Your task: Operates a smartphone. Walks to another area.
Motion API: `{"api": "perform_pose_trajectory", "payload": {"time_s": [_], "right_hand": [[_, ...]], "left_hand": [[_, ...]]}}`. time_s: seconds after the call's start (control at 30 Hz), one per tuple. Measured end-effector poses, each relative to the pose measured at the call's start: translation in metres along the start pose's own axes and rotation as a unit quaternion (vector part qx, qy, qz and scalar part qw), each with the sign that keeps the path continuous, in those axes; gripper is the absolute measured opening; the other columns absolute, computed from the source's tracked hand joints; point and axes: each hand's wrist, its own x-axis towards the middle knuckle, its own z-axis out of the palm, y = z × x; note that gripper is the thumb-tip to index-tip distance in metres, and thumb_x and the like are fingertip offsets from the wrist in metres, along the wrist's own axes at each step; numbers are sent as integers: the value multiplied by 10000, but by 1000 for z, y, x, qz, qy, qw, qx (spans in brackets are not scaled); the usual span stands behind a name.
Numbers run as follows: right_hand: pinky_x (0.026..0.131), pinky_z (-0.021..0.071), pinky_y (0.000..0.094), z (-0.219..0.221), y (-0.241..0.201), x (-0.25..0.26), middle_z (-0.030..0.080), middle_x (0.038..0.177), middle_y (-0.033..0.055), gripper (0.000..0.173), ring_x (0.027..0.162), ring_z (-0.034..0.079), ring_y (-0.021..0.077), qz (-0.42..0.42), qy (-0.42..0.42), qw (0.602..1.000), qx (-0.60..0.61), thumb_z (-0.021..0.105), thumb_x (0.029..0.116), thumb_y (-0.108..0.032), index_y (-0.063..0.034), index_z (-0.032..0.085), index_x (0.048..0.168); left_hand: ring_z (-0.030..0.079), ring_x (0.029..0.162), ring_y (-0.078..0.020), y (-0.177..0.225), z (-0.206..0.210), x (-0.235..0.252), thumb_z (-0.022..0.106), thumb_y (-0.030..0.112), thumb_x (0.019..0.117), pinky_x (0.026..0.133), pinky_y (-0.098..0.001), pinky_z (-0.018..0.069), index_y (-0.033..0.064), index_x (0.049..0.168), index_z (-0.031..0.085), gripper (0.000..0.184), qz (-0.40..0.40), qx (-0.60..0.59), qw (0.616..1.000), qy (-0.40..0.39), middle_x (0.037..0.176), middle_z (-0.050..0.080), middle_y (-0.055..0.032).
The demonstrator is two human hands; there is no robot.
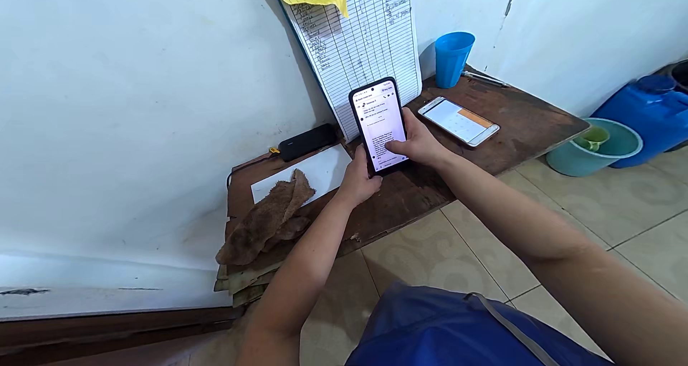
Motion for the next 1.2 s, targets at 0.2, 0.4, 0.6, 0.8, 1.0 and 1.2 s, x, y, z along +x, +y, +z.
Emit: {"api": "perform_pose_trajectory", "payload": {"time_s": [0.2,0.4,0.6,0.8,1.0,1.2], "right_hand": [[848,584,290,-1,0,0,651,1151,122,704,976,686,93,0,-6,1000,-7,693,742,-15,5,392,1378],[834,582,281,0,-1,0,654,1131,104,649,956,681,76,4,1,1000,-4,659,774,-66,2,406,1368],[825,563,252,-1,3,2,646,1057,59,344,892,658,32,4,24,1000,10,443,1006,-146,-4,480,1318],[888,524,222,-1,3,2,629,1078,45,409,966,626,3,-9,47,999,24,262,1070,-228,3,516,1293],[910,509,212,-1,5,2,629,1075,45,480,978,615,-13,-24,63,997,30,207,1090,-268,30,534,1276],[925,498,198,1,3,1,621,1095,58,480,992,607,-21,-24,71,997,26,212,1085,-244,62,518,1294]], "left_hand": [[694,933,-247,-1,0,0,604,-156,813,782,-399,581,-50,1514,232,802,2,0,1000,2,1187,641,-230],[687,916,-235,0,0,0,600,-162,814,773,-383,575,-37,1515,244,795,1,1,1000,1,1197,634,-221],[687,912,-231,2,0,0,610,-162,817,772,-376,574,-41,1511,249,791,0,5,1000,3,1185,637,-226],[692,954,-263,2,1,0,604,-161,824,814,-409,572,-43,1510,255,778,4,21,1000,8,1197,641,-239],[697,934,-255,1,0,0,595,-163,829,796,-406,576,-37,1515,245,781,7,16,1000,4,1207,643,-234],[694,902,-292,3,1,-2,619,-151,835,761,-434,578,-42,1522,242,791,-2,33,999,6,1185,645,-249]]}}
